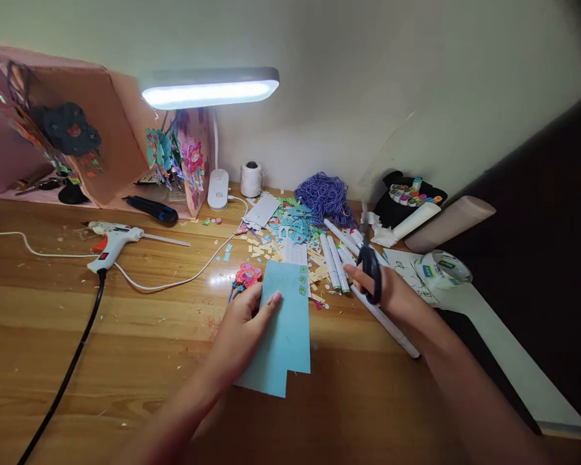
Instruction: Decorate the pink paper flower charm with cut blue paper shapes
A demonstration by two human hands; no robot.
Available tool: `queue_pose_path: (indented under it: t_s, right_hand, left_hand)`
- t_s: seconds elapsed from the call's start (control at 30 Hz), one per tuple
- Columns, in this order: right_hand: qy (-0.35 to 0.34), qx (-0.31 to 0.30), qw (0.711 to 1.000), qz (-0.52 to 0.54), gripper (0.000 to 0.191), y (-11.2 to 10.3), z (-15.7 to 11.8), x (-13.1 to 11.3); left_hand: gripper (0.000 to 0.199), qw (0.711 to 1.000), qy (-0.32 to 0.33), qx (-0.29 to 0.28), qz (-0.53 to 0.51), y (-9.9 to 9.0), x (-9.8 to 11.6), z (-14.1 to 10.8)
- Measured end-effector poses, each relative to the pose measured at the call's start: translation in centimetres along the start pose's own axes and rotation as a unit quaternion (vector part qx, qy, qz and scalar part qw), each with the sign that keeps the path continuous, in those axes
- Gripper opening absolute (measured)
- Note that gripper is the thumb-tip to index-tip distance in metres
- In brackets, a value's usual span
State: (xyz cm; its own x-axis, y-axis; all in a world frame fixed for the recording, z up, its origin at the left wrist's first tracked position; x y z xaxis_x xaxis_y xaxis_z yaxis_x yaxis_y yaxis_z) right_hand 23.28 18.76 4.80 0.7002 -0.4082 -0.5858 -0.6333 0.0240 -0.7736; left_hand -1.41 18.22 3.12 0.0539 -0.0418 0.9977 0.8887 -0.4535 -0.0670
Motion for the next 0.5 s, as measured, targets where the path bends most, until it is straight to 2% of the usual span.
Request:
queue_pose_path:
  t_s: [0.07, 0.13, 0.2, 0.3, 0.4, 0.5]
  right_hand:
    - [-0.041, -0.102, 0.981, 0.162, 0.053, 2.4, -1.1, -0.1]
    - [-0.070, -0.199, 0.943, 0.259, 0.058, 4.8, -2.6, -0.6]
    - [-0.078, -0.281, 0.912, 0.290, 0.071, 6.8, -4.4, -1.2]
    - [-0.079, -0.398, 0.857, 0.319, 0.092, 8.5, -7.6, -2.0]
    - [-0.053, -0.503, 0.794, 0.337, 0.089, 9.6, -10.1, -1.6]
    - [-0.025, -0.545, 0.763, 0.346, 0.086, 10.6, -11.2, 0.2]
  left_hand:
    - [0.032, 1.000, -0.002, -0.007, 0.017, -0.4, 0.3, 0.2]
    - [0.033, 0.999, 0.010, -0.021, 0.049, -0.9, 0.7, 0.4]
    - [0.034, 0.995, 0.026, -0.043, 0.082, -1.4, 1.0, 0.5]
    - [0.036, 0.990, 0.026, -0.075, 0.117, -2.4, 0.9, 0.6]
    - [0.037, 0.989, 0.015, -0.084, 0.121, -3.5, 0.6, 0.7]
    - [0.038, 0.991, 0.010, -0.074, 0.111, -4.1, 0.5, 0.9]
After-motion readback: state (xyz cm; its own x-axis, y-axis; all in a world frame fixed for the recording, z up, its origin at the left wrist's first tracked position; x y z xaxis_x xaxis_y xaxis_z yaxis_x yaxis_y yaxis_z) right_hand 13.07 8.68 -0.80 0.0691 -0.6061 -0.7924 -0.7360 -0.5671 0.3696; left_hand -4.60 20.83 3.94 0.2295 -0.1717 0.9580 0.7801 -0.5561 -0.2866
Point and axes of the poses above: each hand's wrist, its own z-axis towards the middle knuckle, its own y-axis out of the palm, x = y × z, the point moved 8 cm from there along z, towards the middle knuckle, and after that the axes turned 10 degrees about y, right-handed, at the moved point
